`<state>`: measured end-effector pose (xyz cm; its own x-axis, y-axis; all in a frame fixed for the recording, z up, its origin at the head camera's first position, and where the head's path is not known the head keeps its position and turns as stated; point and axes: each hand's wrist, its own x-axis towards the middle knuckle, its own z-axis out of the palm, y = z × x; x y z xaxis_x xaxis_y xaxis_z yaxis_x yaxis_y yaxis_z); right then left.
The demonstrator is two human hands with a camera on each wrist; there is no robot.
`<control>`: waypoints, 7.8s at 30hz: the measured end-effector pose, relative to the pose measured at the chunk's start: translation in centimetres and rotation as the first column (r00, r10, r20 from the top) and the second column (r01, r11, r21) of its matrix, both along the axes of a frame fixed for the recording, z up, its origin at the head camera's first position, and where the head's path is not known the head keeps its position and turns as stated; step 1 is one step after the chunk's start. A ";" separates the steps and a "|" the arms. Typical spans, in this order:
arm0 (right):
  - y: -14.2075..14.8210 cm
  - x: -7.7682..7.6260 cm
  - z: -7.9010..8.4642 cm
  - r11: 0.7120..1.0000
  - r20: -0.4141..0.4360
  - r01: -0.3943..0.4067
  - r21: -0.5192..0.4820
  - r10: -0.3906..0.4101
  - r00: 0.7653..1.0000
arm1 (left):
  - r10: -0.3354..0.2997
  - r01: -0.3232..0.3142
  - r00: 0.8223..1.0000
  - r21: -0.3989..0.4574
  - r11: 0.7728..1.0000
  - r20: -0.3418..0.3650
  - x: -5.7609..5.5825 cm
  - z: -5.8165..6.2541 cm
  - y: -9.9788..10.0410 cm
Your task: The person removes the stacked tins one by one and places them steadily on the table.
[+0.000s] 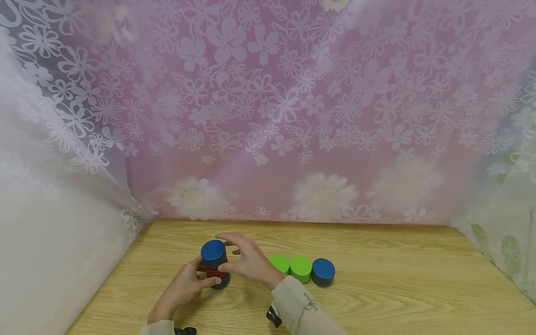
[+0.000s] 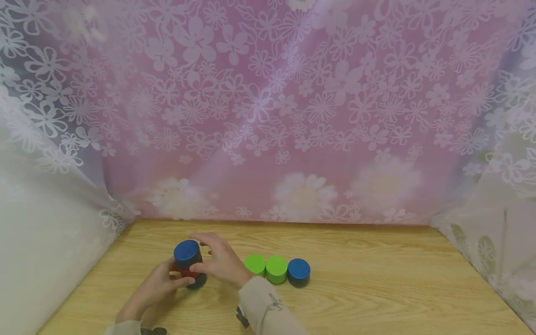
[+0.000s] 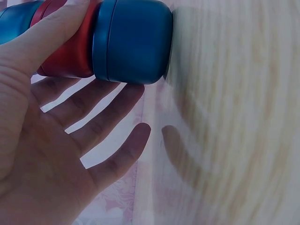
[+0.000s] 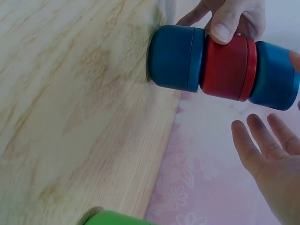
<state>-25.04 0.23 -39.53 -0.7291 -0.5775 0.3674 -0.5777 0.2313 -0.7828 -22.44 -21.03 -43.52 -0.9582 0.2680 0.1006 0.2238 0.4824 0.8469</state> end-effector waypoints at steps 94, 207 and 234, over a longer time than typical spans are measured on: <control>5.8 0.0 -0.3 0.992 -0.117 0.118 -0.053 -0.123 0.985 | 0.021 -0.022 0.999 -0.008 1.000 -0.037 0.0 -0.1 0.0; 22.0 2.3 -1.3 0.904 -0.192 0.426 0.024 -0.414 0.890 | 0.006 -0.006 1.000 0.013 1.000 -0.001 0.6 0.2 -0.2; 24.3 2.7 -1.9 0.882 -0.269 0.465 0.075 -0.431 0.861 | 0.008 -0.008 1.000 0.017 1.000 0.014 0.6 0.4 -0.1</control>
